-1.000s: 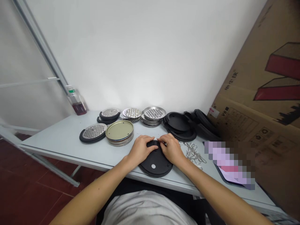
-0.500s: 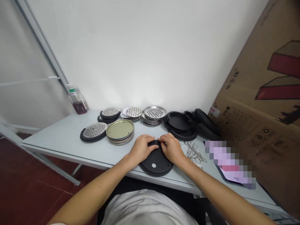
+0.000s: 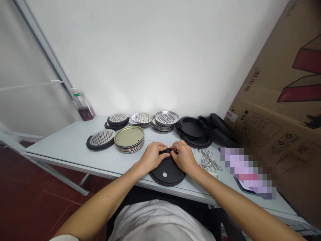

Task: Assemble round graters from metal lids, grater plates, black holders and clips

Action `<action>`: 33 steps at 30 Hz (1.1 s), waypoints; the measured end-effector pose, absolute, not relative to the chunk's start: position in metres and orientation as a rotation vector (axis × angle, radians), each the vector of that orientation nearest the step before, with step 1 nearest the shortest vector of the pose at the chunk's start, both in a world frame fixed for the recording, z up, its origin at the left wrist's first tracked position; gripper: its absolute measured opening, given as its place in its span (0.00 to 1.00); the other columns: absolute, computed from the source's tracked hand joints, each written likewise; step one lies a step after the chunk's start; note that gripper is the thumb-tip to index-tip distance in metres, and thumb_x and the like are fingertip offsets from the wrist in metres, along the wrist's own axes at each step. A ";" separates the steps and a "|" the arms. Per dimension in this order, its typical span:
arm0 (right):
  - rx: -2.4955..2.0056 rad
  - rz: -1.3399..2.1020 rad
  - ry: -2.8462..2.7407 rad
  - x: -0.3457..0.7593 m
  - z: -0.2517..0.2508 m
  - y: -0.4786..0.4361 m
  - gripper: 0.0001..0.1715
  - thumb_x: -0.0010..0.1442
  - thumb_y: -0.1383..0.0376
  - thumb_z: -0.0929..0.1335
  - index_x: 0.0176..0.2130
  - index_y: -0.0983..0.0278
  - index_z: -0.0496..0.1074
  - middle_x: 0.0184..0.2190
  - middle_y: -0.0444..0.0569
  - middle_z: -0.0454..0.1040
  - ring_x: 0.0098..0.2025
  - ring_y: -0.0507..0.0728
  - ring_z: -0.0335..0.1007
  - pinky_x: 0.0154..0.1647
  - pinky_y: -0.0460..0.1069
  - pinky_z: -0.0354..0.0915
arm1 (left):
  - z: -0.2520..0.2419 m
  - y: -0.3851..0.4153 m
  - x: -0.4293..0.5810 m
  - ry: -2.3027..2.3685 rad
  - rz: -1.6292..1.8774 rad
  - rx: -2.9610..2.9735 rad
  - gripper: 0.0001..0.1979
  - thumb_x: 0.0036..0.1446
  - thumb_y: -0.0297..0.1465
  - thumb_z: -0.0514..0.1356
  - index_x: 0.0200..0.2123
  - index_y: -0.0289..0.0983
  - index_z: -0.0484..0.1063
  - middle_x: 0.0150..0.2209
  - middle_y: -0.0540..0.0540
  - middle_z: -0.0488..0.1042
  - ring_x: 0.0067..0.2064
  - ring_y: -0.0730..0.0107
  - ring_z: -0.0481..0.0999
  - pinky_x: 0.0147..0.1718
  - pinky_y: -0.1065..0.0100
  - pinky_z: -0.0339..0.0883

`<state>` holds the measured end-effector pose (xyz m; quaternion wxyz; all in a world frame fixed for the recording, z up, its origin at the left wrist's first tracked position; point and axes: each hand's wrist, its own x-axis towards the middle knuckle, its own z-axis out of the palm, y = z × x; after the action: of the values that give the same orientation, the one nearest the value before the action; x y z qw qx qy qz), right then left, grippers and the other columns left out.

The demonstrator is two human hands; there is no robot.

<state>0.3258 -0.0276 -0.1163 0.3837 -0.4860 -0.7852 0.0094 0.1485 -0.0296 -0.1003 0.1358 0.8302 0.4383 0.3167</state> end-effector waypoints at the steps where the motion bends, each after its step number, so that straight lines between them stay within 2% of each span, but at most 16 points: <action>1: -1.248 0.022 -1.991 0.326 -0.117 -0.028 0.12 0.51 0.78 0.66 0.24 0.62 0.72 0.26 0.49 0.75 0.34 0.59 0.67 0.35 0.51 0.62 | -0.101 -0.029 0.148 1.255 0.910 2.409 0.13 0.57 0.31 0.67 0.46 0.40 0.81 0.47 0.43 0.81 0.50 0.58 0.78 0.54 0.59 0.68; 11: -1.279 0.007 -1.959 0.327 -0.115 -0.029 0.10 0.52 0.76 0.66 0.27 0.62 0.71 0.27 0.49 0.75 0.36 0.60 0.67 0.37 0.51 0.62 | -0.099 -0.032 0.148 1.249 0.956 2.343 0.14 0.56 0.30 0.68 0.46 0.39 0.79 0.48 0.43 0.80 0.50 0.58 0.78 0.53 0.59 0.68; 15: -1.307 0.008 -1.942 0.327 -0.115 -0.030 0.09 0.53 0.75 0.66 0.29 0.61 0.71 0.29 0.50 0.75 0.38 0.61 0.66 0.38 0.52 0.62 | -0.097 -0.034 0.149 1.279 0.991 2.260 0.18 0.55 0.30 0.68 0.50 0.38 0.76 0.46 0.44 0.80 0.47 0.59 0.78 0.50 0.61 0.69; 25: -1.355 0.038 -1.898 0.327 -0.118 -0.030 0.07 0.53 0.73 0.64 0.28 0.61 0.67 0.28 0.50 0.71 0.36 0.61 0.64 0.38 0.53 0.60 | -0.095 -0.032 0.148 1.243 0.917 2.320 0.15 0.58 0.32 0.67 0.48 0.38 0.79 0.50 0.42 0.79 0.52 0.57 0.76 0.56 0.58 0.66; 29: -1.335 0.070 -1.876 0.328 -0.114 -0.031 0.07 0.54 0.72 0.63 0.30 0.62 0.69 0.29 0.51 0.73 0.36 0.62 0.66 0.40 0.54 0.62 | -0.095 -0.033 0.147 1.232 0.920 2.314 0.15 0.58 0.32 0.66 0.49 0.38 0.78 0.49 0.42 0.79 0.52 0.57 0.76 0.56 0.58 0.66; 33: -1.291 0.135 -1.827 0.331 -0.106 -0.029 0.09 0.57 0.69 0.63 0.36 0.64 0.73 0.32 0.52 0.76 0.38 0.61 0.70 0.43 0.54 0.64 | -0.094 -0.031 0.147 1.239 0.968 2.254 0.17 0.56 0.32 0.68 0.49 0.39 0.78 0.48 0.44 0.79 0.50 0.58 0.76 0.54 0.58 0.67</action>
<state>0.3311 -0.0291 -0.1063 0.4350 -0.5188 -0.7340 0.0542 0.1474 -0.0314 -0.0941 0.1956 0.8043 0.4422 0.3454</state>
